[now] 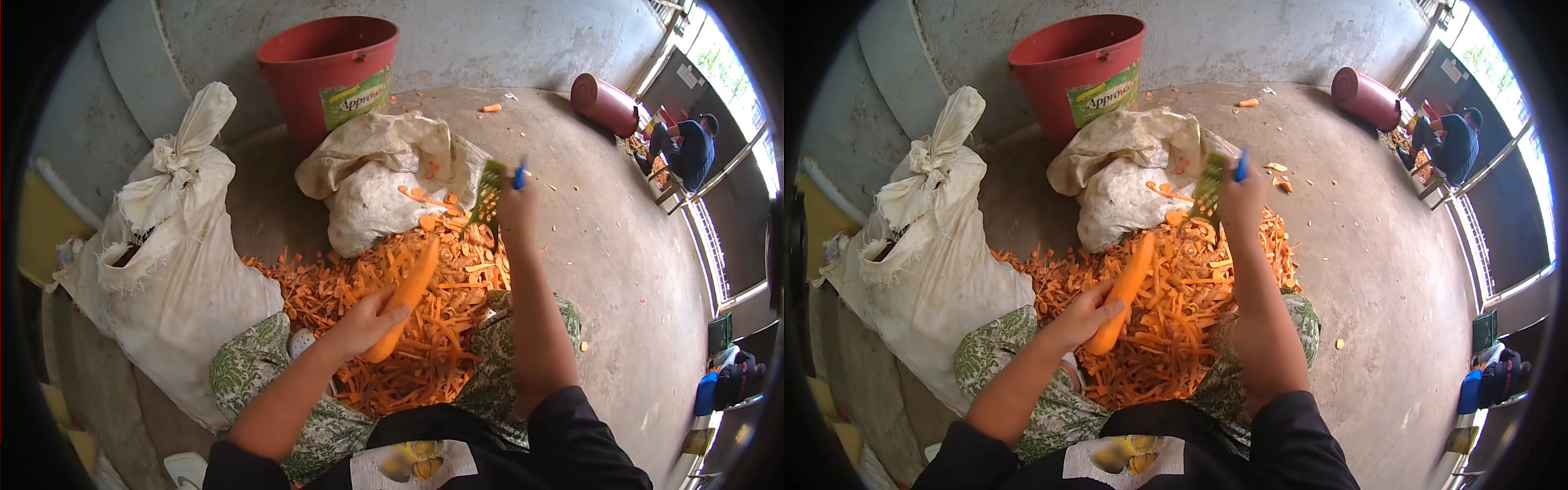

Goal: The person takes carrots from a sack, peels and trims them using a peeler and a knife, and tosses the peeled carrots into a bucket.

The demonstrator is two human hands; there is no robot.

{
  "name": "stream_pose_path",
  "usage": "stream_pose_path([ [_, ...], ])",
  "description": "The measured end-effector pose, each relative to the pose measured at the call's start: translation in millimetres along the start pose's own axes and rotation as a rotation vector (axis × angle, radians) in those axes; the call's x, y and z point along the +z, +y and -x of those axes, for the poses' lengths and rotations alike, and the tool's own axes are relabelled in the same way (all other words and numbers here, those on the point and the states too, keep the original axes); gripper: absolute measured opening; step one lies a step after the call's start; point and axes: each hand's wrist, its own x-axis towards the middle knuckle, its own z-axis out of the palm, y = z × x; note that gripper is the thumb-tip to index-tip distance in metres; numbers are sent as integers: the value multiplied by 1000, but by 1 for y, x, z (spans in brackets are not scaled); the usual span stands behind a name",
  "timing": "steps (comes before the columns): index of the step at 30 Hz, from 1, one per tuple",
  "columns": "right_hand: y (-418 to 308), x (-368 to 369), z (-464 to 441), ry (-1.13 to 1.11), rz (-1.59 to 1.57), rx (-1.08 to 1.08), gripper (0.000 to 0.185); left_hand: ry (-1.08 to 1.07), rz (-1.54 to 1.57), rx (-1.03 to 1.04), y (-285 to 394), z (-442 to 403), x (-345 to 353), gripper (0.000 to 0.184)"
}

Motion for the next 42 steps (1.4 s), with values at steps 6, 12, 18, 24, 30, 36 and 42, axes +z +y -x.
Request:
stream_pose_path([
  [6, -46, -27, 63, -1086, 419, -95, 19, 368, -601, 200, 9, -12, -11, 31],
  [12, -44, -25, 78, -1100, 462, -183, 24, 482, -752, 148, 20, -12, -10, 26],
  [18, -25, -23, 75, -1101, 440, -135, 24, 467, -899, 333, 23, -9, -15, 22],
  [24, 18, 3, 79, -1238, 537, -4, 26, 391, -589, 460, 34, -1, -12, 20],
  [30, 64, 50, 157, -1274, -475, -121, 28, 350, -536, 696, 20, -19, -10, 43],
  [36, 55, 65, 155, -1328, -903, 303, 27, 266, -373, 575, 23, -11, -20, 39],
  [42, 36, 49, 101, -1030, -648, 667, 25, 137, 171, 402, 45, 13, -37, 40],
])
